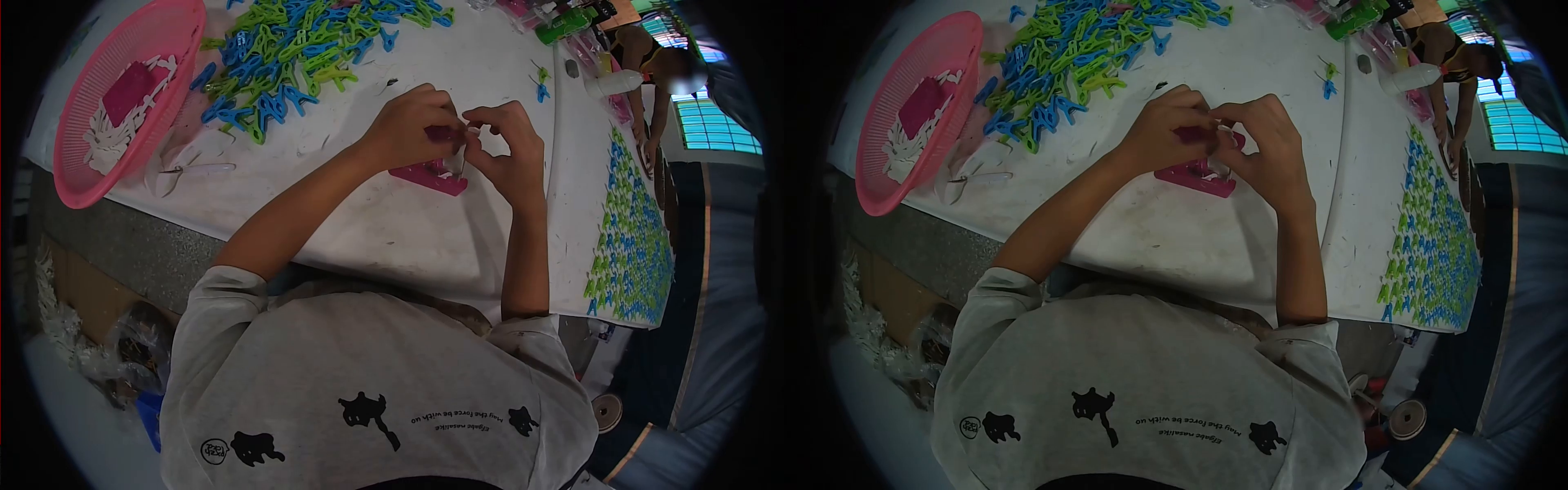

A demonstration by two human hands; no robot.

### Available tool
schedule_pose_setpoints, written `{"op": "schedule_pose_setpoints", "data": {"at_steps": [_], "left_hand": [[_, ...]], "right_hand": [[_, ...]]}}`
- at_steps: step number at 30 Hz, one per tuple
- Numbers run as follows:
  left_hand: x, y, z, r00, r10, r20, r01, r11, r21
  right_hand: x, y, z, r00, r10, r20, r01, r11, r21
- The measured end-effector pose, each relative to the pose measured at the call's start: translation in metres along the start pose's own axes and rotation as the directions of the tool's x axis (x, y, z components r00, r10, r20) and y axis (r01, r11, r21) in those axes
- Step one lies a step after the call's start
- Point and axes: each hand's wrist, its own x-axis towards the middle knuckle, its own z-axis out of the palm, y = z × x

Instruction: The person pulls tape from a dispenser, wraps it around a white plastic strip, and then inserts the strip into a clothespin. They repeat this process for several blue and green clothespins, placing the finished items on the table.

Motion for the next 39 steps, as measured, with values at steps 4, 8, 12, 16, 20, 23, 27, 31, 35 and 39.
{"op": "schedule_pose_setpoints", "data": {"at_steps": [4, 8, 12, 16, 20, 23, 27, 31, 35, 39], "left_hand": [[0.001, 0.006, -0.003, 0.995, -0.04, -0.091, 0.017, 0.972, -0.236], [0.003, 0.005, -0.006, 0.996, -0.012, -0.093, -0.01, 0.973, -0.229], [0.011, -0.001, -0.026, 0.977, -0.045, -0.206, -0.013, 0.961, -0.275], [0.016, -0.019, -0.054, 0.912, -0.091, -0.4, 0.035, 0.989, -0.147], [0.016, -0.026, -0.065, 0.844, -0.235, -0.482, 0.015, 0.909, -0.416], [0.01, -0.034, -0.068, 0.857, -0.301, -0.418, 0.013, 0.824, -0.566], [0.011, -0.029, -0.067, 0.838, -0.447, -0.312, 0.14, 0.73, -0.669], [0.015, -0.019, -0.064, 0.843, -0.493, -0.215, 0.22, 0.681, -0.699], [0.016, -0.009, -0.056, 0.821, -0.544, -0.173, 0.239, 0.603, -0.761], [0.014, -0.01, -0.051, 0.836, -0.536, -0.117, 0.294, 0.617, -0.73]], "right_hand": [[0.006, -0.005, -0.003, 0.998, -0.058, -0.024, 0.058, 0.998, 0.016], [0.016, -0.009, -0.011, 0.998, -0.065, 0.016, 0.064, 0.995, 0.074], [0.029, 0.013, -0.018, 0.958, 0.163, -0.238, -0.014, 0.85, 0.526], [0.075, 0.049, 0.008, 0.972, 0.229, 0.045, -0.234, 0.944, 0.233], [0.107, 0.11, 0.094, 0.921, 0.141, 0.363, -0.137, 0.99, -0.036], [0.124, 0.119, 0.134, 0.873, 0.167, 0.458, -0.151, 0.986, -0.073], [0.132, 0.124, 0.147, 0.892, 0.259, 0.371, -0.257, 0.965, -0.055], [0.123, 0.132, 0.136, 0.871, 0.305, 0.386, -0.28, 0.952, -0.12], [0.103, 0.142, 0.108, 0.952, 0.253, 0.172, -0.25, 0.967, -0.038], [0.055, 0.111, 0.041, 0.836, 0.548, 0.033, -0.51, 0.753, 0.416]]}}
